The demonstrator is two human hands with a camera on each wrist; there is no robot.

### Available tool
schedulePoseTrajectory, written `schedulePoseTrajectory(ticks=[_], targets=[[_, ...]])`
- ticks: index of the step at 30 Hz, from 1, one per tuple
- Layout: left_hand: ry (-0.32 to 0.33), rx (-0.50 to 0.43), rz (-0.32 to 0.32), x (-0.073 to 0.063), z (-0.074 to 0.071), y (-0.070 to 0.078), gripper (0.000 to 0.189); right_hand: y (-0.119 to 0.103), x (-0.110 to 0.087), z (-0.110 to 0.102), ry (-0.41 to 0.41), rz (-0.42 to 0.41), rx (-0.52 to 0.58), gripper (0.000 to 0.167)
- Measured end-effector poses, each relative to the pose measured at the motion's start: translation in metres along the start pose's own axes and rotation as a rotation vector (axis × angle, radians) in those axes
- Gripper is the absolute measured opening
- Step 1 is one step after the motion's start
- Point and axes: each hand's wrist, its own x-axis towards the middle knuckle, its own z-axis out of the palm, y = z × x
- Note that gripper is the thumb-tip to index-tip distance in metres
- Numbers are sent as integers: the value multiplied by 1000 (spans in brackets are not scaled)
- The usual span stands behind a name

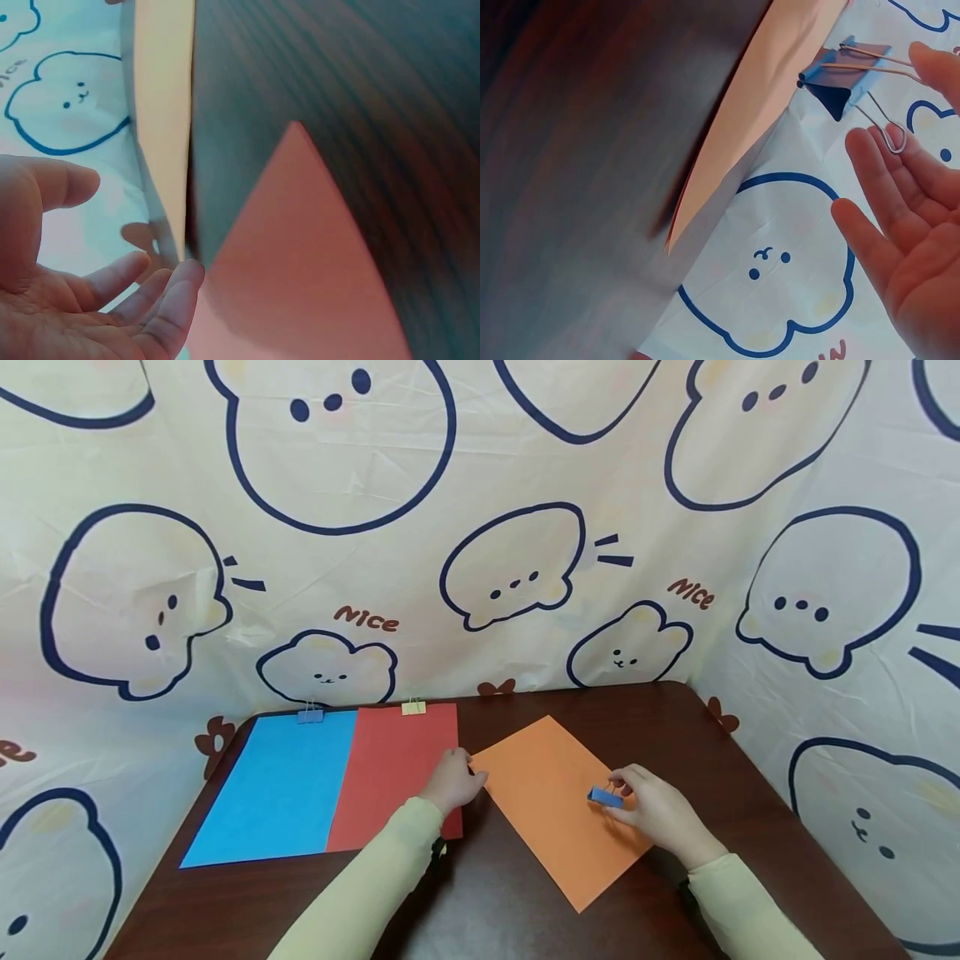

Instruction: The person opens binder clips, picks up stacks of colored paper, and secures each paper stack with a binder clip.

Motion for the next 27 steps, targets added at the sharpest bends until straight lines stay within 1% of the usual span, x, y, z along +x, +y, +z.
schedulePoseTrajectory(ticks=[6,10,17,20,24,27], targets=[[3,8,-6,6,2,-8,46,0,1,1,-56,21,0,43],[5,30,-18,8,4,-11,45,0,2,0,-71,17,-6,43],[11,87,-26,10,8,-11,51,-2,2,-1,-87,32,0,44],[15,120,-17,11,10,-11,52,-3,2,-1,-96,35,-3,44],[34,170,-4,13,13,-11,55,-3,3,-1,-95,30,-3,45],[49,188,-6,13,16,-9,57,-3,3,-1,-98,33,1,45]])
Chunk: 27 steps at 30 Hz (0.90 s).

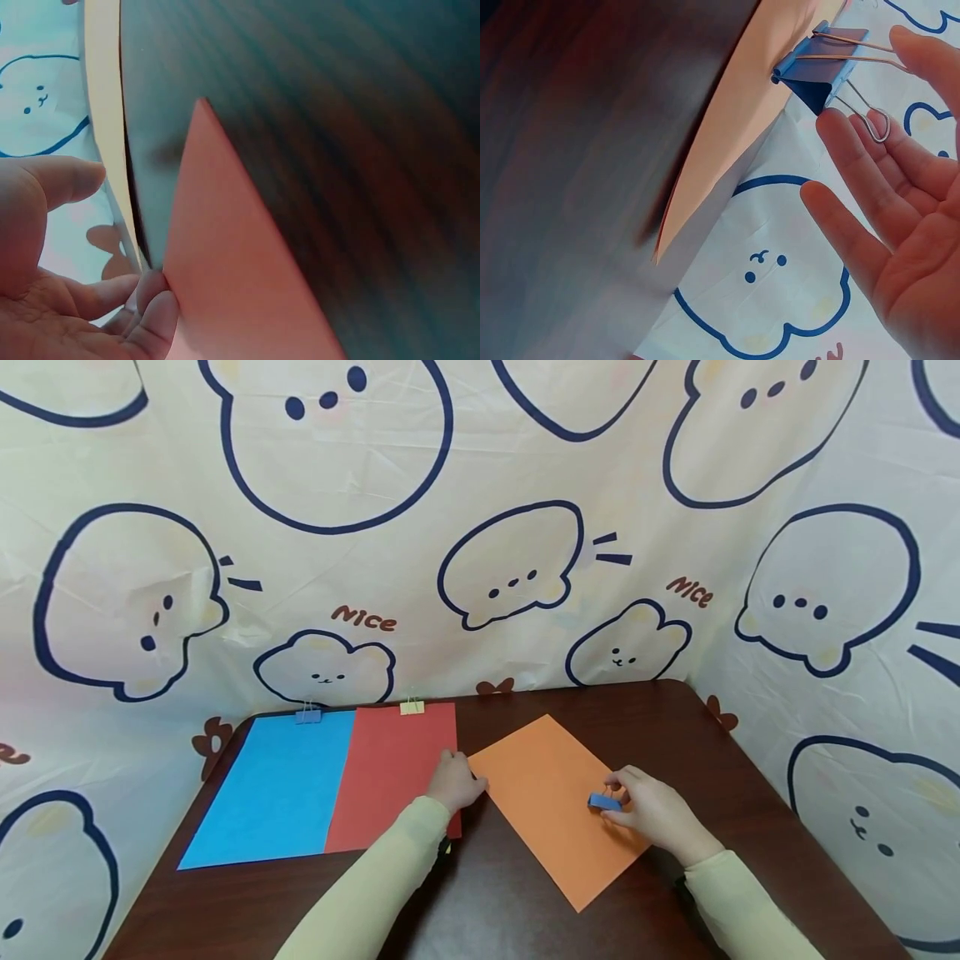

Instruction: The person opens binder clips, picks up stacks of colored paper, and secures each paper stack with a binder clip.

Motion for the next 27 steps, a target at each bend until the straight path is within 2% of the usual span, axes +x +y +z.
schedulePoseTrajectory(ticks=[8,18,27], targets=[[12,-17,-30,2,1,3,51,0,0,0,-2,-1,-13,45],[30,28,-39,7,6,4,60,0,0,-1,4,-12,-11,45],[60,-41,-41,7,5,4,64,-1,0,0,-9,-2,-14,45]])
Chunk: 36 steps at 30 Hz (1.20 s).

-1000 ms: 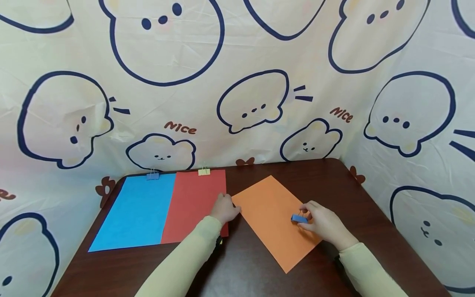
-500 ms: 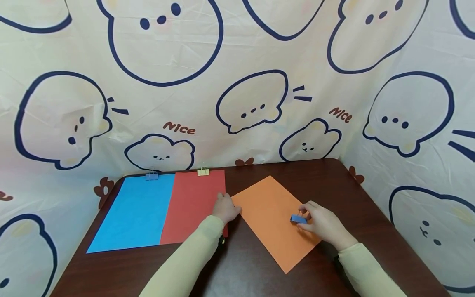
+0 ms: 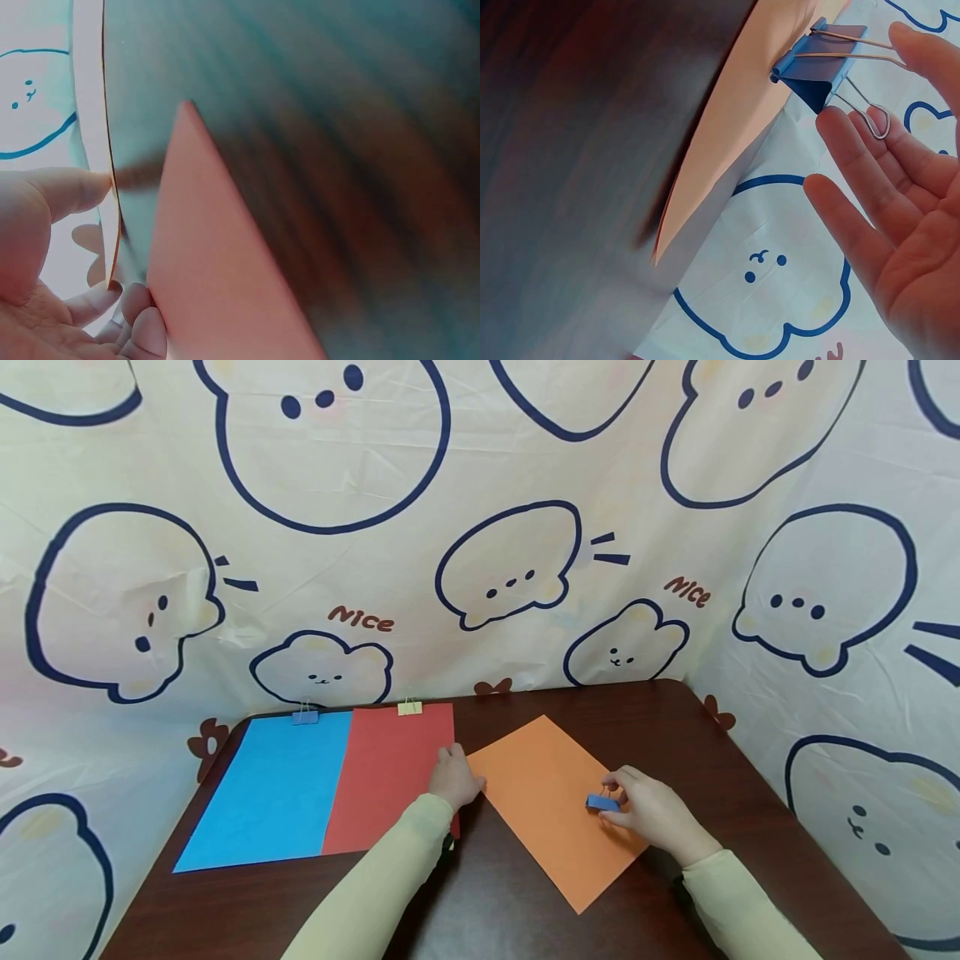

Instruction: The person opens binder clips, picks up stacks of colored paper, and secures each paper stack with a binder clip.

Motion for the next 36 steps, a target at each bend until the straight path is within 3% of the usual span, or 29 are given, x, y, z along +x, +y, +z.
schedulePoseTrajectory(ticks=[16,26,36], targets=[[-14,-46,-19,9,1,0,56,1,2,3,24,-16,0,46],[27,-18,35,6,-3,0,34,1,3,2,15,-8,-3,46],[-18,1,-1,7,-4,-1,41,1,2,2,1,4,-2,46]])
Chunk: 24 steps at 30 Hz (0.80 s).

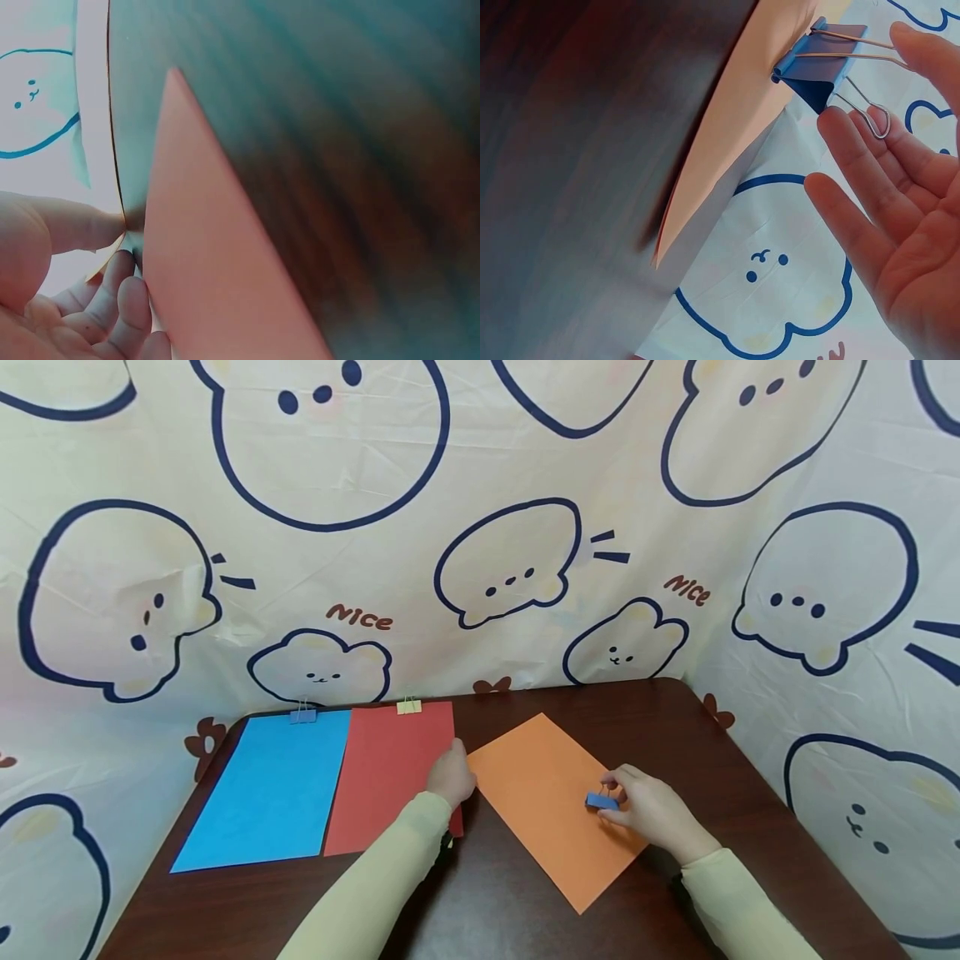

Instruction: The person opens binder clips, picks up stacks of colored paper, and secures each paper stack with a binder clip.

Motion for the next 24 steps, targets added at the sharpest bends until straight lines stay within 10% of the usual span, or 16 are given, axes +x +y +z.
schedulePoseTrajectory(ticks=[24], targets=[[9,-14,-1,2,0,-6,20,2,-1,0,-6,8,11,47]])
